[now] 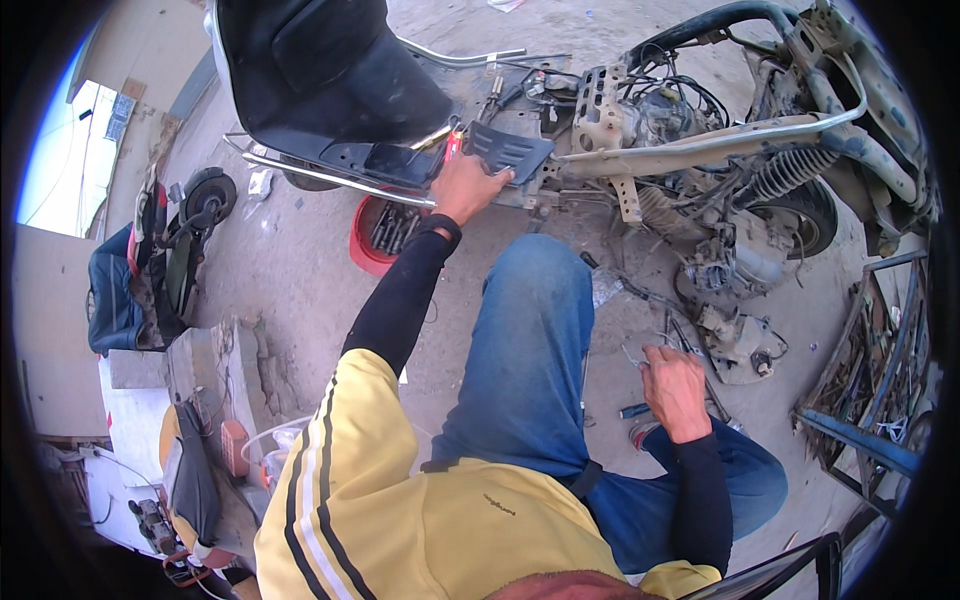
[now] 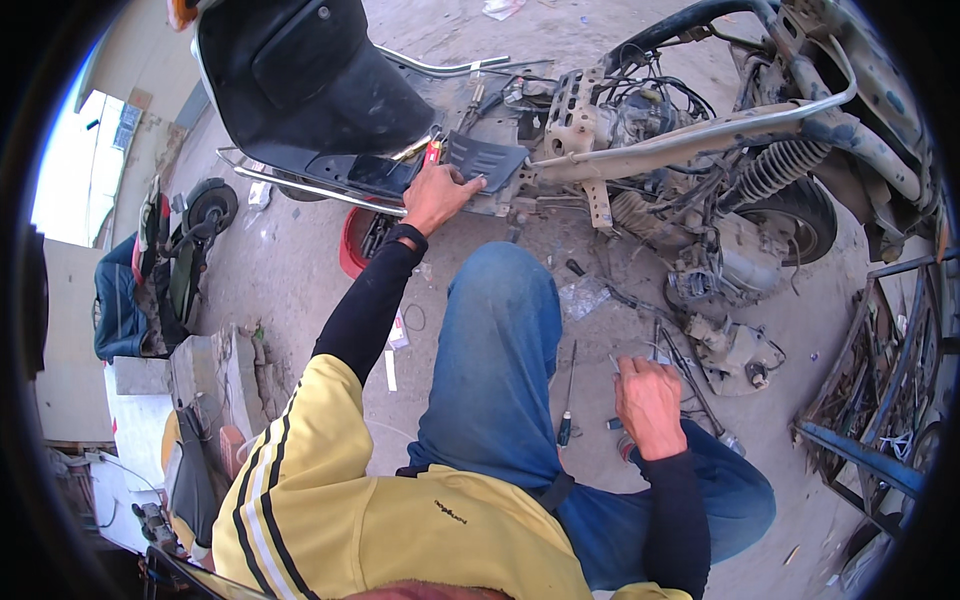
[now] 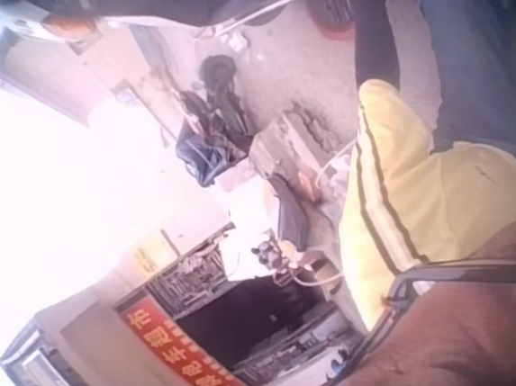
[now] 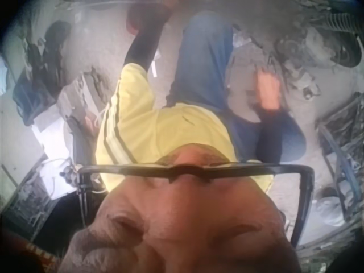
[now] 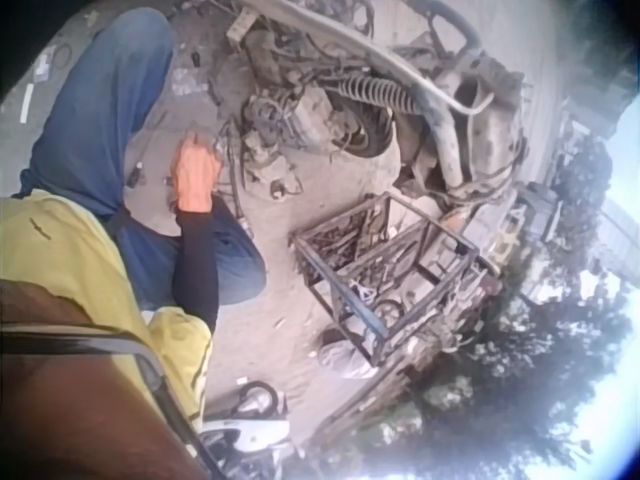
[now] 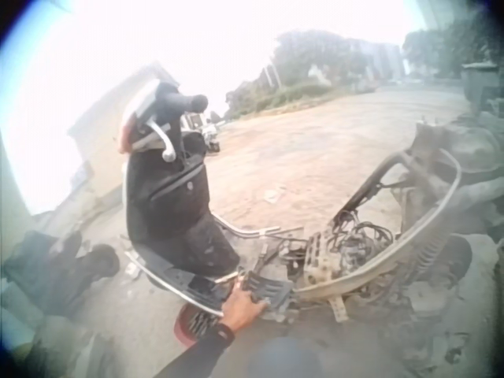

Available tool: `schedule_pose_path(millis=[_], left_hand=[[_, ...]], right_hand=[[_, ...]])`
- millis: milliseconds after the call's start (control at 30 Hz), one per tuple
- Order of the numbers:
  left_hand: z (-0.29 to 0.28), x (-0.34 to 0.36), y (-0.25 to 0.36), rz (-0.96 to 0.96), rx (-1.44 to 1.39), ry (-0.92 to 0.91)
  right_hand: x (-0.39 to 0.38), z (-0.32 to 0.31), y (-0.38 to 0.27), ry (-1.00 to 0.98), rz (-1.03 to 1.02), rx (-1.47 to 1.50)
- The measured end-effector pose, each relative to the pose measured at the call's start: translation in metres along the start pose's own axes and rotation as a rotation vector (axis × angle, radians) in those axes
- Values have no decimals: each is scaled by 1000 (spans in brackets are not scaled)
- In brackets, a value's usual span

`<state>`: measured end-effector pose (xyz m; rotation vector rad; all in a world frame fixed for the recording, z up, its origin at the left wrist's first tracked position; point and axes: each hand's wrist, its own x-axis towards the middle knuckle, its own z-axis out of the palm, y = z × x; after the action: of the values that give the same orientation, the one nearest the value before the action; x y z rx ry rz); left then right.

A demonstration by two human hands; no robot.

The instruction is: The person sits on the ground and works on a scooter's engine, handling a fuel line and a carburetor. They use a screwdriver to adjust components and connect the fuel line to the carburetor.

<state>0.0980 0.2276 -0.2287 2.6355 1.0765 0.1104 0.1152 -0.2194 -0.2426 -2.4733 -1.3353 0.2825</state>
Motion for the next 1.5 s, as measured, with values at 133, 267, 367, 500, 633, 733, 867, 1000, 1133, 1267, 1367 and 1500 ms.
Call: schedule_pose_path(millis=[133, 267, 367, 500, 633, 733, 867, 1000, 1133, 1267, 1367, 1500], left_hand=[[17, 10, 9, 23, 86, 109], [12, 8, 4, -55, -2, 87], [5, 13, -7, -105, -72, 60], [4, 14, -15, -94, -91, 75], [3, 12, -15, -98, -101, 48], [9, 21, -9, -81, -90, 71], [17, 25, -15, 7, -60, 58], [20, 23, -30, 35, -143, 68], [29, 36, -48, 164, -224, 143], [20, 31, -42, 224, -238, 228], [3, 12, -11, 294, -339, 251], [-11, -3, 16, 373, -384, 268]], right_hand=[[-2, -8, 0, -41, 48, 11], [-1, -8, 0, -65, 36, 0], [-4, -1, 3, 21, -12, -19], [-4, 0, 1, 26, -12, -20], [-3, 0, -3, 18, -12, -30], [-4, 0, 0, 45, -7, -15], [-9, 4, 8, 70, -2, -39], [-13, 19, 14, 76, 3, -74], [-14, 31, 13, 147, 26, -29], [-15, 25, 5, 143, 51, -49], [-18, 24, 5, 180, 28, -27], [-20, 27, 3, 163, 9, -15]])
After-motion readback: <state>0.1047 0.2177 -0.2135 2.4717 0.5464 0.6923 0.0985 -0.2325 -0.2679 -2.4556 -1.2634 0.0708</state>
